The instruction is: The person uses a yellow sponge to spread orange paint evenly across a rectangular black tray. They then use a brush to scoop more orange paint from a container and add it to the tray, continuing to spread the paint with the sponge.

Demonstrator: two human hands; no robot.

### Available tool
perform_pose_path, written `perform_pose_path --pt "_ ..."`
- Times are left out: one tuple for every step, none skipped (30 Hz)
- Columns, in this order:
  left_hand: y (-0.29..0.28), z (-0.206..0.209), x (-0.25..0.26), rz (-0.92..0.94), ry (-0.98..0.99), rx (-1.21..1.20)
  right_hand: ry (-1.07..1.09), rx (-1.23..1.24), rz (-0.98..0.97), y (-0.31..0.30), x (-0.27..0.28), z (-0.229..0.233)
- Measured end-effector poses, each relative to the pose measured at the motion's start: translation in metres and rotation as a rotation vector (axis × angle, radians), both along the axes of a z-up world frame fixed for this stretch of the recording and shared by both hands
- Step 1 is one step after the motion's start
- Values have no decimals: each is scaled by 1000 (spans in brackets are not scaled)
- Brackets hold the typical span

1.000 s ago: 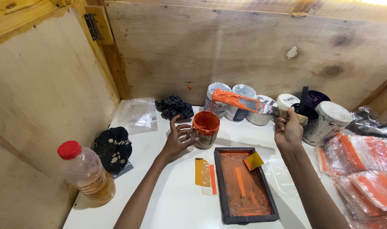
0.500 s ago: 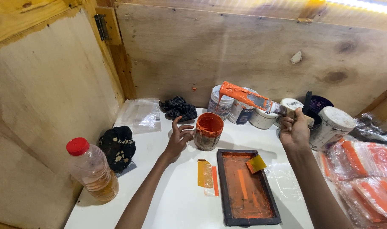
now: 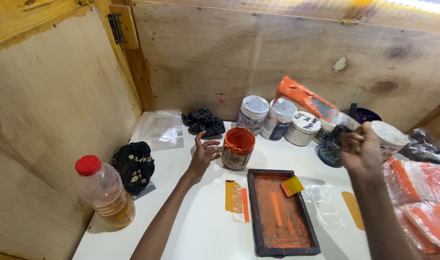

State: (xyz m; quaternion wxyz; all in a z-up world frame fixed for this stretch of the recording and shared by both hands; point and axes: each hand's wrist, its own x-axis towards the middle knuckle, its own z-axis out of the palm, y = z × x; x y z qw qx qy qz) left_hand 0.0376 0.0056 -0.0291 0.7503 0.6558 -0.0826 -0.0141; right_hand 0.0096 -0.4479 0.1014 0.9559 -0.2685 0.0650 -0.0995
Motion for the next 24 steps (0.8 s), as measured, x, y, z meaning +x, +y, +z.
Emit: perform_pose_path --pt "0 0 1 0 2 -1 2 -1 0 -4 -10 5" --pt "-1 0 1 13 8 8 2 36 -30 -8 -21 9" --pt "-2 0 1 27 14 17 2 72 -60 -13 -32 14" --pt "-2 0 1 26 16 17 3 71 -62 -13 -43 17" --pt "-2 1 1 29 19 11 15 27 -112 -13 -54 20" --pt "-2 1 1 31 23 5 25 -17 -162 -14 -65 23" --pt "-2 -1 2 29 24 4 27 -18 -165 -11 -76 24" --pt "-2 -3 3 31 23 -1 78 -71 -185 -7 -86 25" --pt "-2 -4 4 33 22 -6 130 -125 -204 -4 -96 26" --pt "-2 -5 4 32 24 -5 131 -124 -205 -18 -97 11" --pt "-2 -5 4 29 19 -7 137 -184 -192 -31 -98 -5" --pt "-1 -4 4 25 12 -9 141 -243 -179 -45 -99 -21" --pt "-1 -4 4 25 12 -8 141 -242 -180 -40 -106 -23" --pt "-1 -4 4 26 11 -8 189 -294 -202 -35 -113 -26" --pt "-1 -4 4 28 10 -8 238 -345 -223 -30 -120 -29" --pt "-2 -1 2 27 11 -7 239 -344 -224 -37 -118 -40" --pt "-2 1 0 31 19 -6 260 -335 -221 -44 -116 -51" --pt "-2 4 -1 35 25 -5 280 -326 -218 -51 -114 -62" --pt "-2 2 0 34 25 -4 280 -325 -220 -43 -117 -62" --pt "-2 0 1 38 23 -2 285 -366 -275 -35 -119 -61" --pt "-2 -2 2 42 20 -1 290 -408 -330 -26 -122 -60" --pt "-2 0 2 42 19 0 290 -407 -330 -20 -123 -58" --pt "-2 0 2 43 24 -2 323 -474 -368 -13 -124 -56" --pt "-2 1 1 44 30 -3 358 -541 -406 -6 -125 -54"
